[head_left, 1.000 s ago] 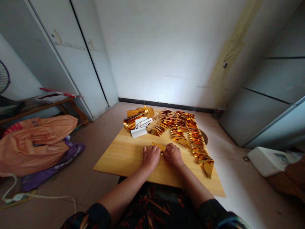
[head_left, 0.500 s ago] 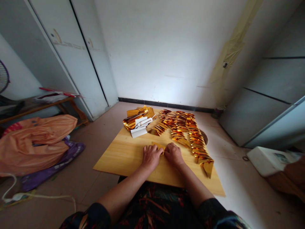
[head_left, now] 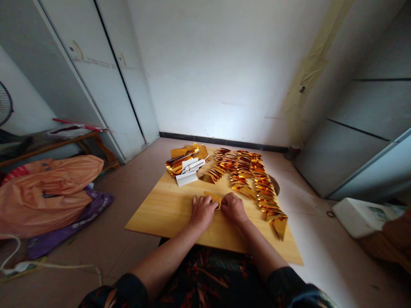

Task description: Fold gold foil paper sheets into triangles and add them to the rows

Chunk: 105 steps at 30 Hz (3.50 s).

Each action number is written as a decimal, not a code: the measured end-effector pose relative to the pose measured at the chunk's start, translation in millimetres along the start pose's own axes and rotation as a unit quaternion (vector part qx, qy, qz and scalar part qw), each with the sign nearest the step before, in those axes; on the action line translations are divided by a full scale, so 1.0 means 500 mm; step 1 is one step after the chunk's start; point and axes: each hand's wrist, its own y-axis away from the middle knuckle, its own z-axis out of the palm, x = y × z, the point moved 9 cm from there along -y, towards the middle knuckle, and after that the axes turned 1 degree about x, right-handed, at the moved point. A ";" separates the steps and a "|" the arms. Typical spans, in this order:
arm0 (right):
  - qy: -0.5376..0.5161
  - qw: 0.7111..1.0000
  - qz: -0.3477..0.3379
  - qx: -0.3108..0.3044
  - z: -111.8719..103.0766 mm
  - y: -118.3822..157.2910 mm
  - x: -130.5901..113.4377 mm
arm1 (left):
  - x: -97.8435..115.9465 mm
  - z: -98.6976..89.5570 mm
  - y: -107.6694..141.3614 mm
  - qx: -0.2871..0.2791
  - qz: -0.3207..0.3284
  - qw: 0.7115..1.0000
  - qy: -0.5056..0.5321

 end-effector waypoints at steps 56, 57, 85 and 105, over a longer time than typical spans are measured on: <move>-0.093 0.943 -0.318 -0.039 0.013 -0.003 -0.032 | -0.020 -0.006 0.004 0.069 0.075 0.993 0.053; -0.093 0.945 -0.311 -0.032 0.014 -0.006 -0.029 | -0.021 -0.004 0.004 0.069 0.074 0.993 0.053; -0.037 0.996 -0.070 -0.048 0.035 -0.053 -0.014 | -0.023 0.000 0.022 -0.002 0.129 0.988 0.087; -0.028 0.996 0.004 -0.082 0.030 -0.060 -0.012 | -0.015 0.007 0.026 0.006 0.153 0.986 0.065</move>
